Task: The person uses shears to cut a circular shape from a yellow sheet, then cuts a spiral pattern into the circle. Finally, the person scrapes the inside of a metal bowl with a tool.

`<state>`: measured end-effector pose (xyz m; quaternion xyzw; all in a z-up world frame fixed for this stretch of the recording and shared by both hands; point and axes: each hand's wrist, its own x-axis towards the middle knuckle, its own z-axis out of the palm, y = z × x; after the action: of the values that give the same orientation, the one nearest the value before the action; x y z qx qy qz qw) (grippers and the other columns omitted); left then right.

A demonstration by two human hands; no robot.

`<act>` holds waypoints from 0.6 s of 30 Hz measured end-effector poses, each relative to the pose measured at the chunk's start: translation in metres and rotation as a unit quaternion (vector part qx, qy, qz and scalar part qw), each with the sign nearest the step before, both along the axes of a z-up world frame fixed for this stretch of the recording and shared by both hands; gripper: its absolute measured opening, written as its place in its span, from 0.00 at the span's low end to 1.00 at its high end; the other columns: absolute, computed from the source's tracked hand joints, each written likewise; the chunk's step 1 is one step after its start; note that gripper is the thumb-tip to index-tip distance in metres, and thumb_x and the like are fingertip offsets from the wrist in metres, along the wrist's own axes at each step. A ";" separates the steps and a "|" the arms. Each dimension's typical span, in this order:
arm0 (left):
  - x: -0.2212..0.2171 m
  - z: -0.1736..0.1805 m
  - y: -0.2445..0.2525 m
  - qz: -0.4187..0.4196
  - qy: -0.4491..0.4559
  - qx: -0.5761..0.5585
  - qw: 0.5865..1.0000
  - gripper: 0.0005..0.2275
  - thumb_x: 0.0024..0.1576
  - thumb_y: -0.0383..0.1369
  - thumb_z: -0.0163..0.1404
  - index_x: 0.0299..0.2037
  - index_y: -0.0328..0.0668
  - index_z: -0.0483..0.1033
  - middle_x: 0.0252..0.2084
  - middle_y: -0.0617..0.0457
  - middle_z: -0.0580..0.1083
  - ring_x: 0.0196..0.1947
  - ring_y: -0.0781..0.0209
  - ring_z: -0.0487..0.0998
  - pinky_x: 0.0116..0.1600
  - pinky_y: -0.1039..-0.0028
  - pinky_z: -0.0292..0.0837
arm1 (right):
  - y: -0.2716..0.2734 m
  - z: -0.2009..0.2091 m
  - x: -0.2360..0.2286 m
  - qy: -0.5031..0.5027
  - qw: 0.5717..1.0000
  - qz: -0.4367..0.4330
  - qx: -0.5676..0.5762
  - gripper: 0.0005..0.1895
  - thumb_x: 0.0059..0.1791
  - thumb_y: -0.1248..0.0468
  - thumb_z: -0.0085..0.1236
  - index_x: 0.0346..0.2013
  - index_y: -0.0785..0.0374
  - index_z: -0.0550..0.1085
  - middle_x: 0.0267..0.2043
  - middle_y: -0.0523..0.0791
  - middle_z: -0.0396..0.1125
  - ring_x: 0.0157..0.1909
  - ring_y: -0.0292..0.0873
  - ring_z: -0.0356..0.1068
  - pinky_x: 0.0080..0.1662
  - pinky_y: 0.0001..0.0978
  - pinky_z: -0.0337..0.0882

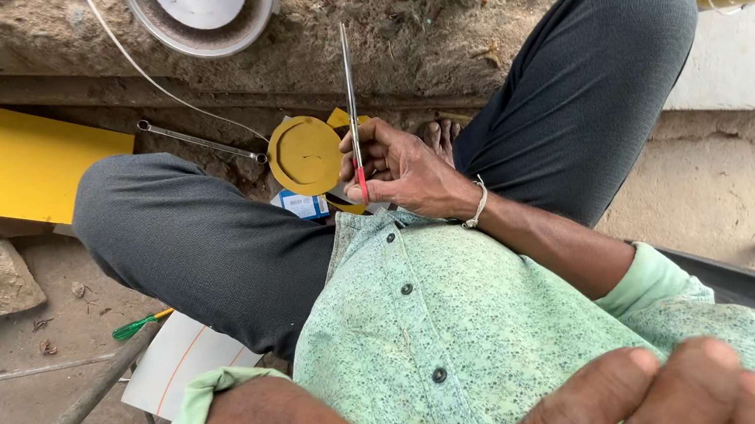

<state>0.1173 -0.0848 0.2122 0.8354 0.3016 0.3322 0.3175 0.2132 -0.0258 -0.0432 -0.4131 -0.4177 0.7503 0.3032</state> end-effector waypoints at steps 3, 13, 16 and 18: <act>0.002 0.000 -0.004 0.014 0.023 0.021 0.999 0.13 0.65 0.37 0.45 0.56 0.43 0.75 0.53 0.52 0.76 0.53 0.59 0.80 0.56 0.68 0.77 | 0.001 0.001 -0.004 -0.013 1.000 0.004 0.005 0.27 0.47 0.66 0.68 0.57 0.64 0.65 0.48 0.46 0.69 0.53 0.39 0.72 0.56 0.34 0.78; 0.012 -0.009 0.001 0.049 0.042 0.058 0.996 0.12 0.58 0.34 0.49 0.50 0.43 0.77 0.45 0.52 0.76 0.42 0.59 0.78 0.44 0.67 0.75 | -0.003 0.000 -0.001 0.008 1.000 0.002 -0.005 0.27 0.46 0.70 0.68 0.54 0.63 0.63 0.49 0.48 0.69 0.53 0.43 0.74 0.57 0.37 0.80; 0.032 -0.012 0.005 0.026 0.030 0.088 0.995 0.12 0.56 0.34 0.51 0.49 0.43 0.78 0.43 0.52 0.76 0.39 0.59 0.78 0.41 0.67 0.75 | 0.003 0.008 -0.003 -0.009 1.000 -0.010 0.018 0.28 0.47 0.71 0.68 0.56 0.63 0.62 0.50 0.48 0.69 0.54 0.43 0.74 0.56 0.37 0.79; 0.034 -0.018 0.014 0.024 0.030 0.112 0.993 0.12 0.55 0.33 0.51 0.47 0.42 0.78 0.41 0.52 0.76 0.37 0.59 0.78 0.39 0.67 0.74 | 0.014 0.011 -0.010 -0.005 0.999 -0.030 0.026 0.30 0.47 0.72 0.67 0.57 0.62 0.60 0.51 0.49 0.69 0.54 0.43 0.73 0.56 0.37 0.78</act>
<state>0.1514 -0.0705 0.1938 0.8678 0.2920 0.3464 0.2042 0.2037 -0.0120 -0.0323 -0.4211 -0.4261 0.7279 0.3337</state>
